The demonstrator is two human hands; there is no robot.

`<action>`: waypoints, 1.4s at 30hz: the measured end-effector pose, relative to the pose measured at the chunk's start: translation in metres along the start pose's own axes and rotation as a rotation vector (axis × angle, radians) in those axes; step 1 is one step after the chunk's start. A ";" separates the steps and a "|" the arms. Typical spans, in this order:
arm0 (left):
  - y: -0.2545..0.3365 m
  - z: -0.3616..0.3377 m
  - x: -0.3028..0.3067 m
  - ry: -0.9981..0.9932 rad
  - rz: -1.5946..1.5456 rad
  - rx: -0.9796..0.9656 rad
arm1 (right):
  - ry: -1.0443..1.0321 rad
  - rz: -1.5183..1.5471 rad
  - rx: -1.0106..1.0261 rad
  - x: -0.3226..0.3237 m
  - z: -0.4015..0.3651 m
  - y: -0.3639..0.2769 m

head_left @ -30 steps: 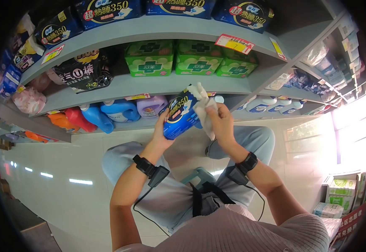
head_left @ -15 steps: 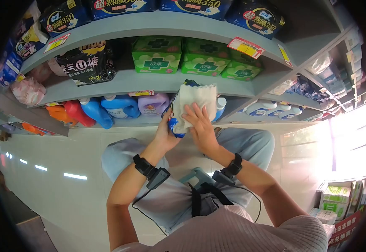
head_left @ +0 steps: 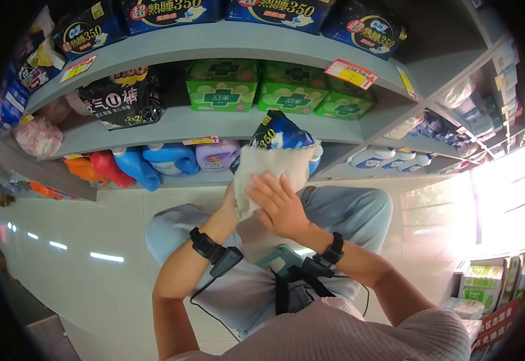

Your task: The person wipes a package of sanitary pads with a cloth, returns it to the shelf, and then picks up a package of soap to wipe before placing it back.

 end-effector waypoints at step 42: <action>0.001 -0.011 -0.023 -0.077 0.832 -0.394 | 0.256 -0.142 -0.126 0.046 0.027 0.075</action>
Point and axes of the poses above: each hand's wrist, its own z-axis towards the middle knuckle, its own x-axis out of the back of the hand, y = z × x, the point moved 3 cm from there along z, towards the middle knuckle, and after that the axes turned 1 degree about z, right-handed, at the moved point
